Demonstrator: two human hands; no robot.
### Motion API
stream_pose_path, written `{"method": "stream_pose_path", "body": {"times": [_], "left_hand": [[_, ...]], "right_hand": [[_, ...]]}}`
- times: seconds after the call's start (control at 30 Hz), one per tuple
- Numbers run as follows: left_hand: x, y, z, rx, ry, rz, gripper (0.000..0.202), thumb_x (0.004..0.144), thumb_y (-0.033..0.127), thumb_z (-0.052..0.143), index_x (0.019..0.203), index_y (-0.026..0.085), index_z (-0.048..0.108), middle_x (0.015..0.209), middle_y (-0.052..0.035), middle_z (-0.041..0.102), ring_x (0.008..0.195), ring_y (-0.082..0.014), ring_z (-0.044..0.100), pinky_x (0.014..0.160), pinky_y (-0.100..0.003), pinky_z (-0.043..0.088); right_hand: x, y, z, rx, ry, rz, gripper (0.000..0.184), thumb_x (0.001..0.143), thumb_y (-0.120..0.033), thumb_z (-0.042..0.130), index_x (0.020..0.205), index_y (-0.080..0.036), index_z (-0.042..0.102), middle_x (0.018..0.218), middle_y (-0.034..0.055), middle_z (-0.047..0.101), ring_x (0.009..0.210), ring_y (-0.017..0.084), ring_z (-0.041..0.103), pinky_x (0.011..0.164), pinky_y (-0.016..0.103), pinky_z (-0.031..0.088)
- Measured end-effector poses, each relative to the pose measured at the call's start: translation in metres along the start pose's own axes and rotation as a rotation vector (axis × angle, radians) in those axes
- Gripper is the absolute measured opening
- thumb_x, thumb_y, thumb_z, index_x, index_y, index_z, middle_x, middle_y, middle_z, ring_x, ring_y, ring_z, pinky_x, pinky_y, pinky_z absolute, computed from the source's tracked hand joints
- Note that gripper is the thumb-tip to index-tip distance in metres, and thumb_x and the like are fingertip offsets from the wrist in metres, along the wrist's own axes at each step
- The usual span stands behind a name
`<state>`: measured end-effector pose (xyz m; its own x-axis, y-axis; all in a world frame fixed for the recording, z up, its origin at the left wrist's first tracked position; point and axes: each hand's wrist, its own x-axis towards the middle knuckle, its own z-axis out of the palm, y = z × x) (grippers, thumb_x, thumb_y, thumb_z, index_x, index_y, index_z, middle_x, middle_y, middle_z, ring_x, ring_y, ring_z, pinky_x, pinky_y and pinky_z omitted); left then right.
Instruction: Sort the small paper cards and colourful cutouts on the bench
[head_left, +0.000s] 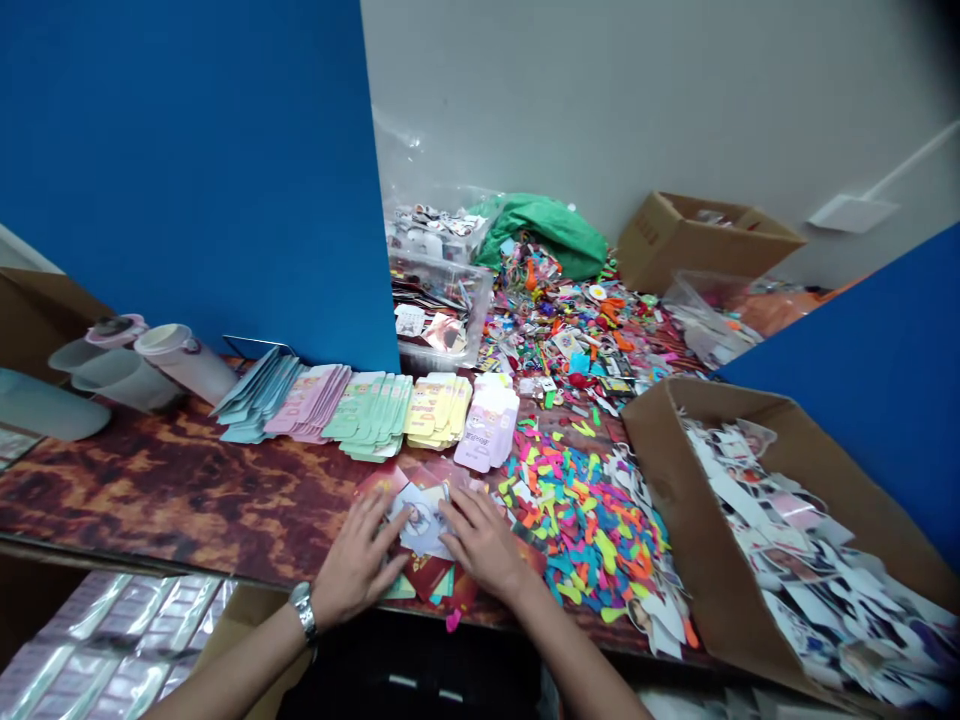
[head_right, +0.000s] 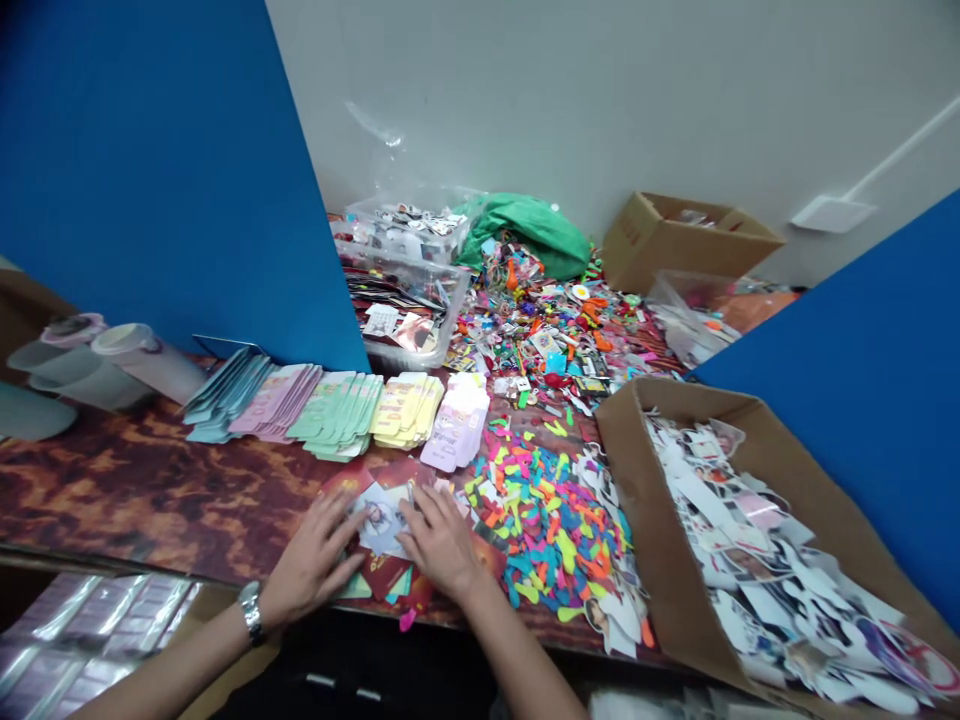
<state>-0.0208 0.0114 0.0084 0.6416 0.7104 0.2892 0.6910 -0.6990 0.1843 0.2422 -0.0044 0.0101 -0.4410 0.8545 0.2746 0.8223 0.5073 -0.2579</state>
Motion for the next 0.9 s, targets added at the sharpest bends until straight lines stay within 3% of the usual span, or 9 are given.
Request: {"method": "stream_pose_path", "body": {"times": [0.07,0.13,0.3,0.5,0.7,0.9], "left_hand": [[0.0,-0.013,0.004,0.032,0.047,-0.158,0.067,0.091,0.041,0.053,0.15,0.023,0.027,0.154,-0.0178,0.029,0.141,-0.038,0.027,0.109,-0.057,0.034],[-0.001,-0.022,0.008,0.059,0.03,-0.213,0.075,0.089,0.049,0.054,0.151,0.021,0.023,0.155,-0.0202,0.024,0.141,-0.0403,0.027,0.108,-0.058,0.035],[0.0,-0.016,0.016,0.046,-0.081,-0.139,0.093,0.083,0.063,0.054,0.153,0.017,0.014,0.157,-0.0198,0.022,0.143,-0.0397,0.024,0.111,-0.056,0.031],[0.006,-0.001,0.016,0.008,-0.103,-0.124,0.098,0.086,0.062,0.051,0.153,0.009,0.004,0.156,-0.0201,0.027,0.145,-0.0345,0.021,0.114,-0.052,0.028],[0.01,0.0,0.013,-0.028,-0.107,-0.101,0.074,0.089,0.053,0.053,0.151,0.025,0.025,0.159,-0.0164,0.02,0.144,-0.0377,0.023,0.11,-0.057,0.031],[0.014,0.003,0.013,-0.047,-0.091,-0.067,0.073,0.089,0.05,0.055,0.15,0.024,0.027,0.16,-0.0172,0.013,0.144,-0.0394,0.022,0.11,-0.057,0.031]], "right_hand": [[-0.009,0.004,-0.005,-0.021,0.017,0.016,0.042,0.095,-0.036,0.053,0.134,-0.021,0.056,0.139,0.0111,0.054,0.133,0.026,0.043,0.111,0.05,0.036],[-0.016,0.007,-0.007,-0.047,0.009,0.043,0.045,0.094,-0.038,0.053,0.136,-0.021,0.055,0.143,0.0124,0.05,0.136,0.029,0.039,0.111,0.052,0.035],[-0.018,0.004,0.004,-0.056,-0.032,0.048,0.049,0.092,-0.041,0.054,0.136,-0.019,0.054,0.147,0.015,0.044,0.138,0.033,0.035,0.109,0.056,0.034],[-0.011,-0.005,0.011,-0.032,-0.017,0.089,0.049,0.093,-0.038,0.052,0.138,-0.018,0.052,0.148,0.0137,0.043,0.138,0.031,0.035,0.11,0.055,0.034],[-0.011,-0.001,0.008,0.018,0.008,0.055,0.054,0.091,-0.037,0.054,0.141,-0.018,0.048,0.151,0.0144,0.038,0.14,0.031,0.03,0.111,0.056,0.031],[0.002,-0.01,0.015,0.035,0.112,-0.037,0.051,0.09,-0.036,0.056,0.135,-0.012,0.053,0.142,0.0195,0.047,0.139,0.035,0.031,0.107,0.057,0.038]]}}
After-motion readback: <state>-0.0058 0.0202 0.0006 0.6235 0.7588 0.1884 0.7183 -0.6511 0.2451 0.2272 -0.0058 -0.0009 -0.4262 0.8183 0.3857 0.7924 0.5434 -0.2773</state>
